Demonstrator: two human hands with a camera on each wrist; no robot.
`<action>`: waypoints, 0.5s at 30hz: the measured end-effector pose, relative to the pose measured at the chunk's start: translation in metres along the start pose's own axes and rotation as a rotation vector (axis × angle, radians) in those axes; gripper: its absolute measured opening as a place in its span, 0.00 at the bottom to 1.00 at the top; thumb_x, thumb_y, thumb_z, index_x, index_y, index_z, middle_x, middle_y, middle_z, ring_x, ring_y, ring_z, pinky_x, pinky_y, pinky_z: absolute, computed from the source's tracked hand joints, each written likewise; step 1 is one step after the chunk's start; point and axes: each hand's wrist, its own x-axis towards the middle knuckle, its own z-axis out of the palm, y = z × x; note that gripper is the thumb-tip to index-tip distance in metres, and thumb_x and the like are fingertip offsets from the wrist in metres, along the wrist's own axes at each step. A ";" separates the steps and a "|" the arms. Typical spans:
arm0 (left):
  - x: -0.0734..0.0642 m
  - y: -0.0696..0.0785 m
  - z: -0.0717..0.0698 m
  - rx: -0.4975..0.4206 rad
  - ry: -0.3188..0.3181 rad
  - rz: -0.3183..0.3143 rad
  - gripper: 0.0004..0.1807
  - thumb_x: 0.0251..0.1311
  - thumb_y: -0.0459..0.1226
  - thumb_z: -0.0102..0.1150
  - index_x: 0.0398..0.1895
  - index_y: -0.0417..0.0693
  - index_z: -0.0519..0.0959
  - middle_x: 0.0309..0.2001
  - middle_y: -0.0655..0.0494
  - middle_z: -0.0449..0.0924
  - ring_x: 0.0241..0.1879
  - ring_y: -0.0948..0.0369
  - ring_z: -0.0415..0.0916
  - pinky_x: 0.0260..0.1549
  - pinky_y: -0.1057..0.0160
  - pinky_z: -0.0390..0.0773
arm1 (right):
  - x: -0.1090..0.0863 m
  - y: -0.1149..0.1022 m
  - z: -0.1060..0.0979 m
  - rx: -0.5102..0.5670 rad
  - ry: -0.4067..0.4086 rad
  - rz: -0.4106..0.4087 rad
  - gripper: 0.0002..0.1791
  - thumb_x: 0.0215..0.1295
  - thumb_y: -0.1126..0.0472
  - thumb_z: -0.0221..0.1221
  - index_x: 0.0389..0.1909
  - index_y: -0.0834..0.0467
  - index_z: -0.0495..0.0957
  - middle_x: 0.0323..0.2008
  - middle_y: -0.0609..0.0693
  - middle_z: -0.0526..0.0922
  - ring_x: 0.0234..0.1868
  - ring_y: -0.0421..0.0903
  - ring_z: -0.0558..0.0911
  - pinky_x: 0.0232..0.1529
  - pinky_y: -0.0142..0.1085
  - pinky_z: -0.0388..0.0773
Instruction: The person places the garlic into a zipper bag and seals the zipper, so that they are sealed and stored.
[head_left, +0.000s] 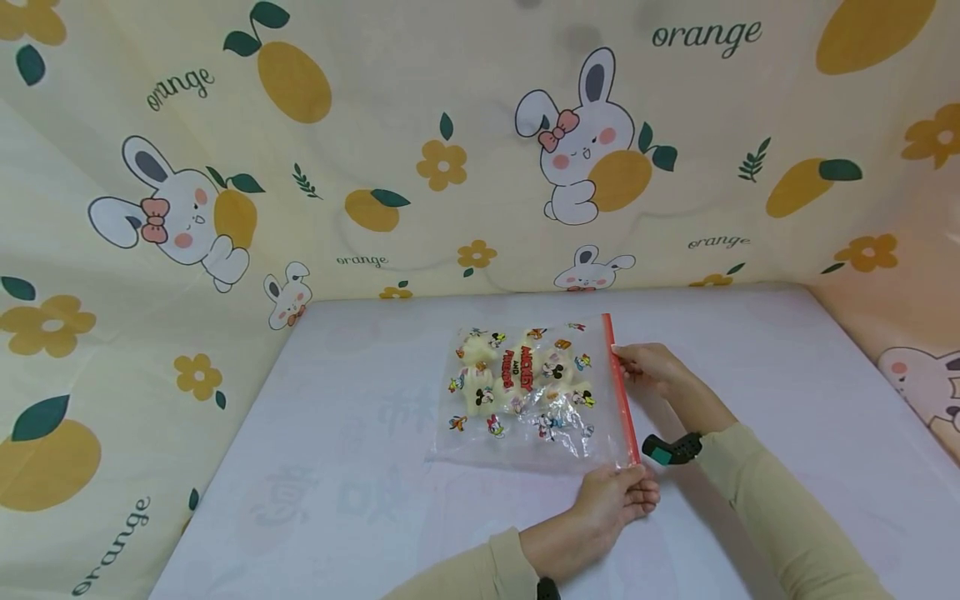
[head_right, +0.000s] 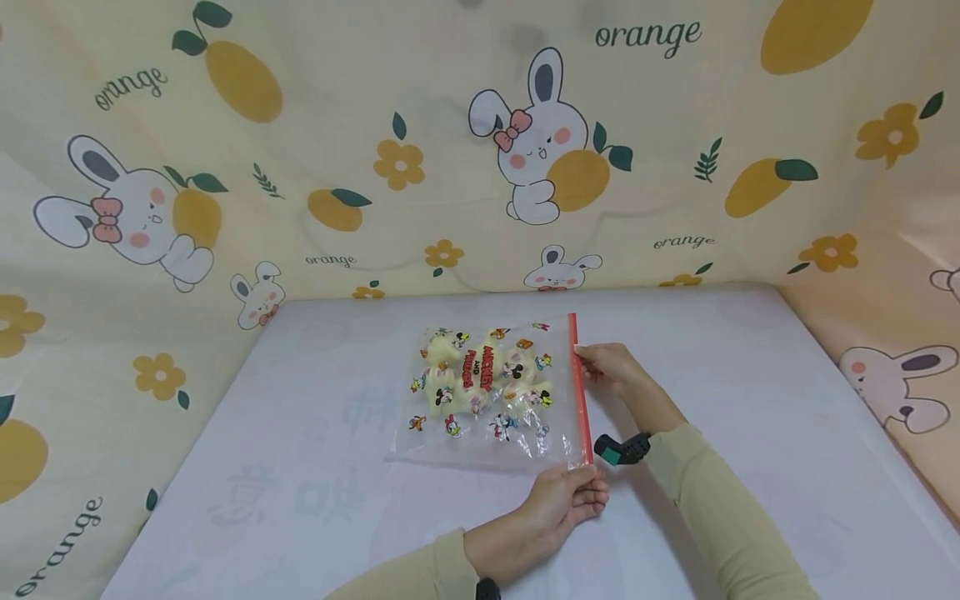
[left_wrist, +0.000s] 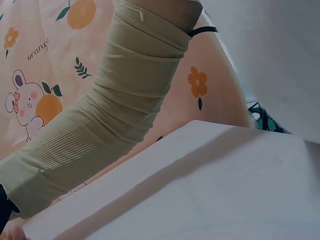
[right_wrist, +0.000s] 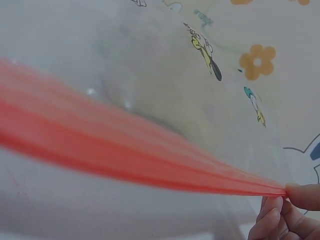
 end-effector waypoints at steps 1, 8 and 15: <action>0.000 0.000 0.000 0.000 0.000 0.000 0.09 0.64 0.35 0.54 0.36 0.37 0.80 0.23 0.59 0.77 0.24 0.66 0.75 0.33 0.70 0.80 | 0.000 0.000 0.000 0.001 0.000 0.003 0.25 0.72 0.49 0.49 0.56 0.66 0.69 0.25 0.40 0.74 0.30 0.36 0.72 0.35 0.26 0.72; -0.001 0.000 0.000 -0.008 -0.001 0.000 0.09 0.64 0.35 0.53 0.36 0.37 0.80 0.22 0.59 0.77 0.24 0.67 0.75 0.34 0.69 0.81 | 0.002 -0.003 0.000 0.018 -0.001 0.026 0.24 0.72 0.50 0.49 0.57 0.66 0.68 0.26 0.40 0.73 0.31 0.35 0.72 0.35 0.25 0.72; -0.001 -0.001 -0.001 0.002 -0.011 0.013 0.09 0.64 0.35 0.53 0.35 0.38 0.80 0.23 0.59 0.77 0.24 0.67 0.75 0.34 0.69 0.80 | 0.003 -0.005 -0.001 0.011 0.005 0.024 0.26 0.72 0.50 0.49 0.60 0.67 0.67 0.27 0.40 0.74 0.32 0.36 0.72 0.36 0.25 0.72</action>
